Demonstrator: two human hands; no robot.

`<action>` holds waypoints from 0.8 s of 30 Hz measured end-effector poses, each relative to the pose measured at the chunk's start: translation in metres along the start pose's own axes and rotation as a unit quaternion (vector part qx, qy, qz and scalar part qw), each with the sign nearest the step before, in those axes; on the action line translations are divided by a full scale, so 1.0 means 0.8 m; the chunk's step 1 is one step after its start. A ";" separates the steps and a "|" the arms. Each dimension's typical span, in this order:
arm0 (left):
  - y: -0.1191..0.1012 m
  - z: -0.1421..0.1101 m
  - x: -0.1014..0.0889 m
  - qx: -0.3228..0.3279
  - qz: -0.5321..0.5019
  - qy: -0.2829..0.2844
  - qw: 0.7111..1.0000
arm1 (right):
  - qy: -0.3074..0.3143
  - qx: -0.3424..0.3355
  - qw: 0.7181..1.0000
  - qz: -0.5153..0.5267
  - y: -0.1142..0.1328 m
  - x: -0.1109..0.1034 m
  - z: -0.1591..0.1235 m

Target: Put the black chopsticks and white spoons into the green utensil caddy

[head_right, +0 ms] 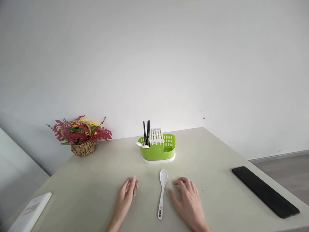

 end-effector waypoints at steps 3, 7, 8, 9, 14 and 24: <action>-0.010 -0.041 0.011 -0.006 0.037 0.055 0.998 | 0.027 -0.006 0.999 -0.044 0.065 0.024 -0.004; -0.018 -0.068 0.003 0.000 0.081 0.050 0.995 | 0.133 -0.010 0.988 -0.080 0.116 0.049 -0.001; -0.018 -0.069 -0.002 0.003 0.089 0.030 0.996 | 0.151 -0.013 0.986 -0.073 0.122 0.052 -0.001; -0.017 -0.069 -0.008 0.007 0.097 0.004 0.995 | 0.164 -0.019 0.984 -0.062 0.127 0.054 0.000; -0.023 -0.052 -0.029 0.007 0.121 -0.035 0.992 | 0.229 -0.076 0.970 0.017 0.141 0.041 -0.002; -0.122 -0.049 -0.055 0.038 0.107 0.253 0.961 | 0.482 0.050 0.707 0.515 0.136 -0.023 -0.014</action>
Point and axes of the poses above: each hand's wrist, its own z-axis towards the middle knuckle, its own x-axis out of the palm, y = z × x, the point moved 2 cm from there along z, towards the middle knuckle, and after that the axes turned 1 degree about -z, right-handed, at the moved point
